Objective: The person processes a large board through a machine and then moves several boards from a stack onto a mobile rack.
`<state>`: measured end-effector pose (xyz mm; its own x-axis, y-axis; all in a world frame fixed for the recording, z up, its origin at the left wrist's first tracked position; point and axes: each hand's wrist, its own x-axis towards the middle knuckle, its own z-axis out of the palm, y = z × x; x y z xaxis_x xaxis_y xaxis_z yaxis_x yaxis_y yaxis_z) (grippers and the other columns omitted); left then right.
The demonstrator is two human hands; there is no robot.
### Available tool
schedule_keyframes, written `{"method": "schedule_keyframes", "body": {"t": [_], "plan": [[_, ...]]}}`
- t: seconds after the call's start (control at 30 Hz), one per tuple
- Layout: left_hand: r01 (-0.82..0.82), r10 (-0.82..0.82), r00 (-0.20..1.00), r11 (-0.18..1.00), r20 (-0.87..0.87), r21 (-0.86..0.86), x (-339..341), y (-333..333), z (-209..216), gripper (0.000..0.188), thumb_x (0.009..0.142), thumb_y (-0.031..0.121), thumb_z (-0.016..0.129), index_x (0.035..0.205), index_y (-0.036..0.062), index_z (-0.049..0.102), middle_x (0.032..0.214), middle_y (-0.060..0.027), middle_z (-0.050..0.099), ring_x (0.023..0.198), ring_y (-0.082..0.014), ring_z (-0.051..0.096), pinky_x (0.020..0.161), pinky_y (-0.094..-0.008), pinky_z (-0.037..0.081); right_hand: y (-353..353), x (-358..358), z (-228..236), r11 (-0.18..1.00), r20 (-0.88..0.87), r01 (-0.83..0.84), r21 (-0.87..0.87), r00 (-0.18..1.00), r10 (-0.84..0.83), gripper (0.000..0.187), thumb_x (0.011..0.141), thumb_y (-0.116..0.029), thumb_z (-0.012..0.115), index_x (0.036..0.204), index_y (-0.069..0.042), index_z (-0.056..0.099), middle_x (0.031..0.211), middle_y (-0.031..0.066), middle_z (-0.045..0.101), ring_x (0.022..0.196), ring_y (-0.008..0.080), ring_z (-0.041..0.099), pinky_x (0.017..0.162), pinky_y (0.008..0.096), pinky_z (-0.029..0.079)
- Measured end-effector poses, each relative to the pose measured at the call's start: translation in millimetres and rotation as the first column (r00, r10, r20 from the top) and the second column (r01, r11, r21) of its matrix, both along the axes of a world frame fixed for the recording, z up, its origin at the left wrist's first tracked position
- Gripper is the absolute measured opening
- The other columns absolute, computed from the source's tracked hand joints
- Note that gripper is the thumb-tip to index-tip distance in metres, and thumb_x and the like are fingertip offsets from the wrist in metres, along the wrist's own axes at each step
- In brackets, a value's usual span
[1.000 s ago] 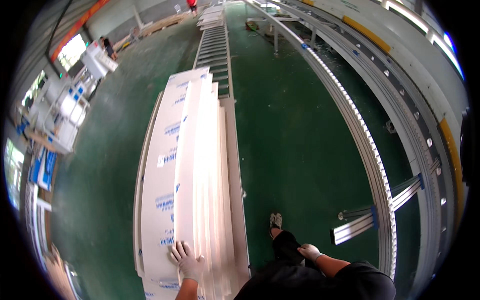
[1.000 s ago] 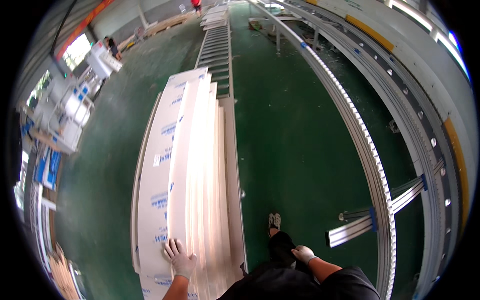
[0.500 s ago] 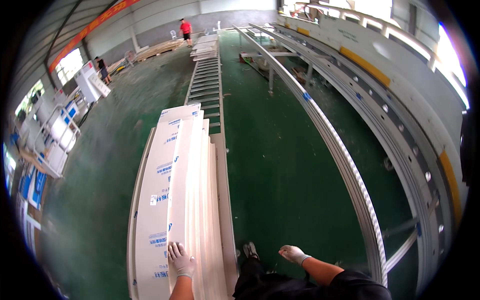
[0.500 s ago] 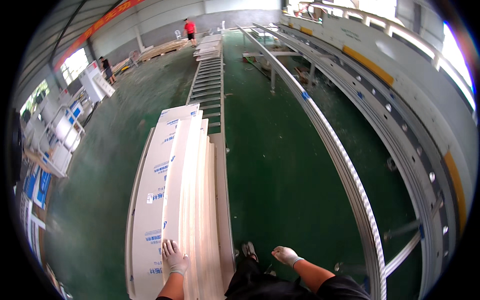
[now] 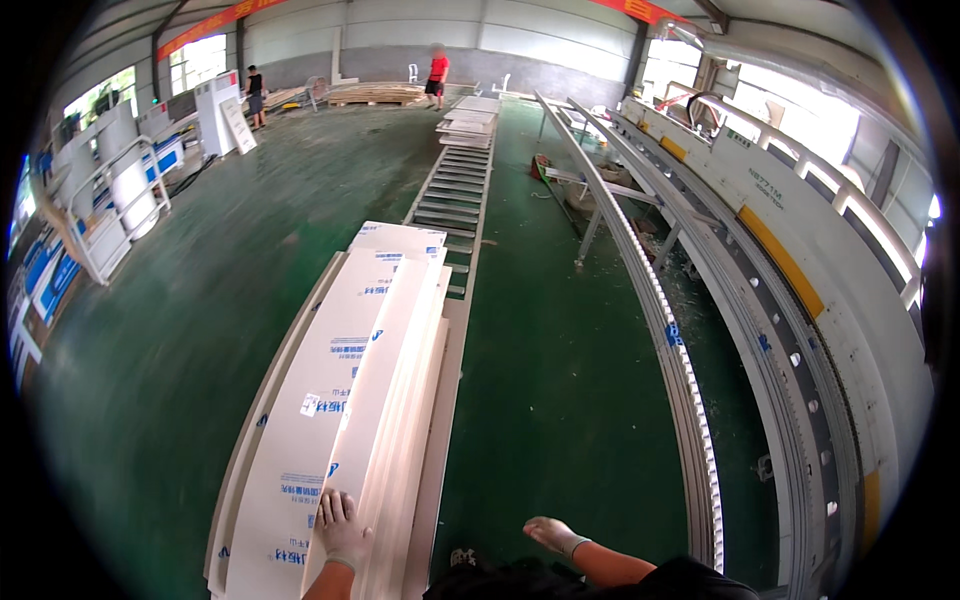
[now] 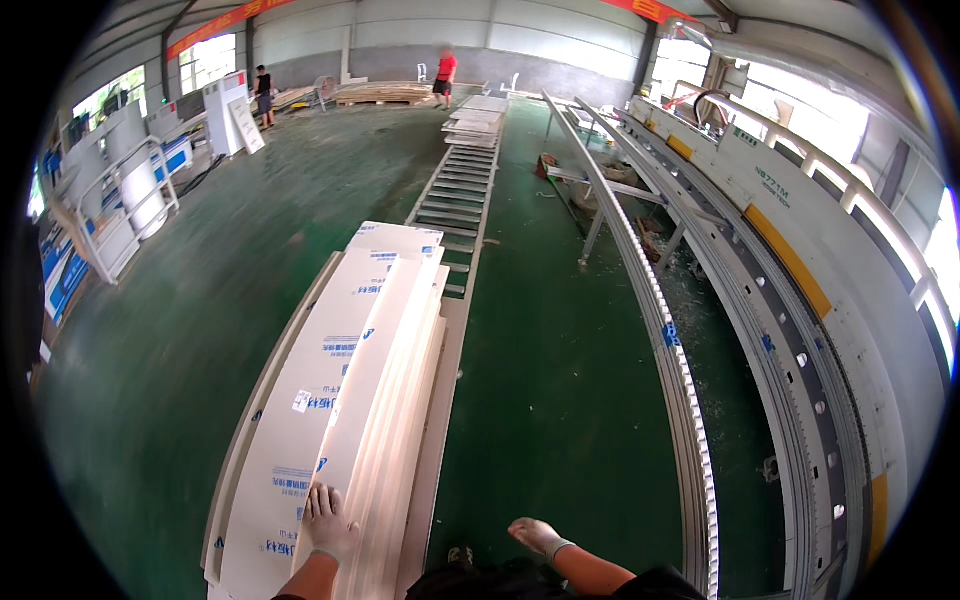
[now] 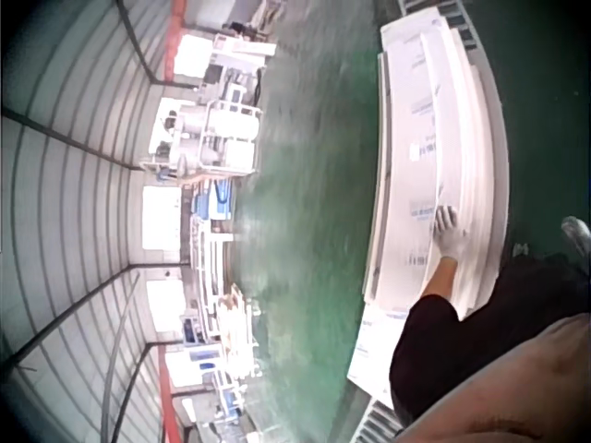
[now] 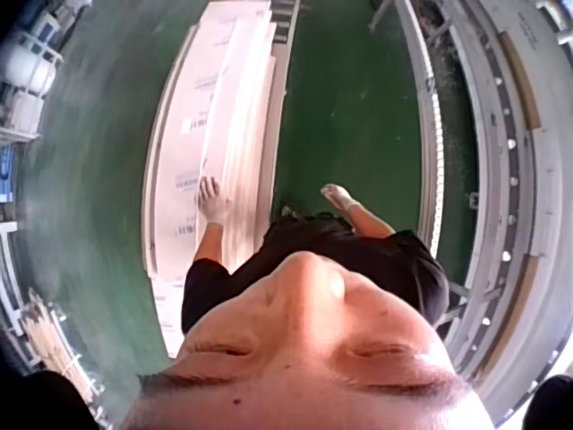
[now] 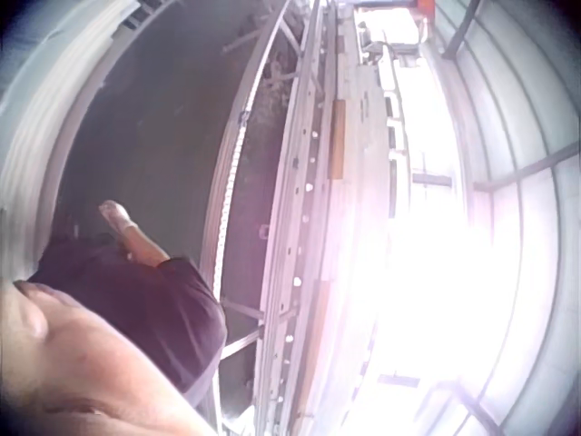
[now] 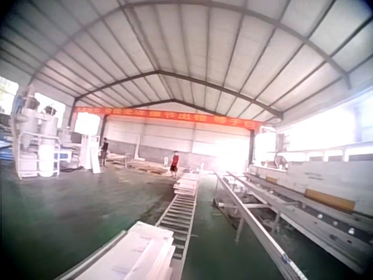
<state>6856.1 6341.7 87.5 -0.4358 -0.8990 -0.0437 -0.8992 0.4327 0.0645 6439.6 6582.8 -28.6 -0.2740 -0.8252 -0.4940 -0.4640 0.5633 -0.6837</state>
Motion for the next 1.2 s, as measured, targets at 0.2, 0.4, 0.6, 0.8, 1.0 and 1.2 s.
{"method": "schedule_keyframes", "body": {"t": [0.2, 0.4, 0.6, 0.8, 1.0, 1.2], "plan": [[0.098, -0.096, 0.995, 0.993, 0.036, -0.063, -126, -147, 2, 0.086, 0.087, 0.041, 0.062, 0.156, 0.0034, 0.028, 0.164, -0.0212, 0.019, 0.153, -0.0397, 0.009, 0.125, -0.05, 0.004, 16, -86, -38, 0.95, -0.326, -0.032, -0.312, 0.942, -0.076, 0.019, 0.099, -0.022, 0.057, 0.106, -0.008, 0.068, 0.092, 0.0117, 0.073, 0.092, 0.0276, 0.07, 0.083, 0.0372, 0.057], [0.049, -0.045, 0.998, 0.995, 0.05, -0.09, -245, -260, 15, 0.087, 0.087, 0.041, 0.062, 0.157, 0.0036, 0.026, 0.165, -0.019, 0.018, 0.154, -0.0366, 0.009, 0.125, -0.0488, 0.004, 81, -168, -105, 0.719, -0.432, -0.579, 0.384, 0.576, 0.694, 0.021, 0.093, -0.016, 0.054, 0.106, -0.005, 0.067, 0.101, 0.0137, 0.072, 0.101, 0.0333, 0.069, 0.084, 0.0443, 0.057], [0.032, -0.026, 0.997, 0.997, 0.075, -0.076, -295, -303, 22, 0.088, 0.087, 0.042, 0.063, 0.156, 0.0027, 0.025, 0.166, -0.0185, 0.016, 0.154, -0.0348, 0.009, 0.125, -0.0485, 0.004, 27, -262, -100, 0.829, -0.536, -0.526, 0.191, 0.652, 0.537, 0.03, 0.1, -0.024, 0.043, 0.114, -0.006, 0.063, 0.1, 0.0156, 0.072, 0.092, 0.0369, 0.07, 0.078, 0.0457, 0.058], [0.021, -0.023, 1.0, 0.988, -0.014, -0.152, -338, -338, 43, 0.08, 0.084, 0.037, 0.066, 0.151, 0.0039, 0.036, 0.16, -0.0164, 0.027, 0.152, -0.0352, 0.017, 0.125, -0.0496, 0.009, -208, -410, -32, 0.798, -0.538, -0.532, 0.282, 0.601, 0.591, 0.032, 0.101, -0.031, 0.044, 0.106, -0.009, 0.067, 0.106, 0.0147, 0.07, 0.103, 0.0353, 0.066, 0.088, 0.0455, 0.054], [0.03, -0.035, 0.999, 0.992, -0.039, -0.124, -411, -387, 85, 0.075, 0.083, 0.034, 0.067, 0.148, 0.0088, 0.04, 0.159, -0.0128, 0.03, 0.151, -0.0325, 0.02, 0.123, -0.0498, 0.015, -404, -505, 18, 0.909, -0.291, -0.146, -0.39, 0.956, 0.029, 0.023, 0.099, -0.021, 0.056, 0.112, -0.006, 0.068, 0.102, 0.0077, 0.071, 0.099, 0.0231, 0.067, 0.088, 0.0363, 0.053], [-0.007, -0.004, 0.998, 0.985, -0.065, -0.17, -414, -439, 58, 0.078, 0.074, 0.035, 0.07, 0.142, 0.0058, 0.047, 0.156, -0.0143, 0.034, 0.149, -0.0357, 0.022, 0.123, -0.0524, 0.015, -510, -436, 123, 0.949, -0.127, -0.311, 0.05, 0.94, 0.315, 0.033, 0.097, -0.032, 0.054, 0.117, -0.009, 0.065, 0.111, 0.0133, 0.071, 0.107, 0.0301, 0.067, 0.092, 0.0392, 0.052]]}}
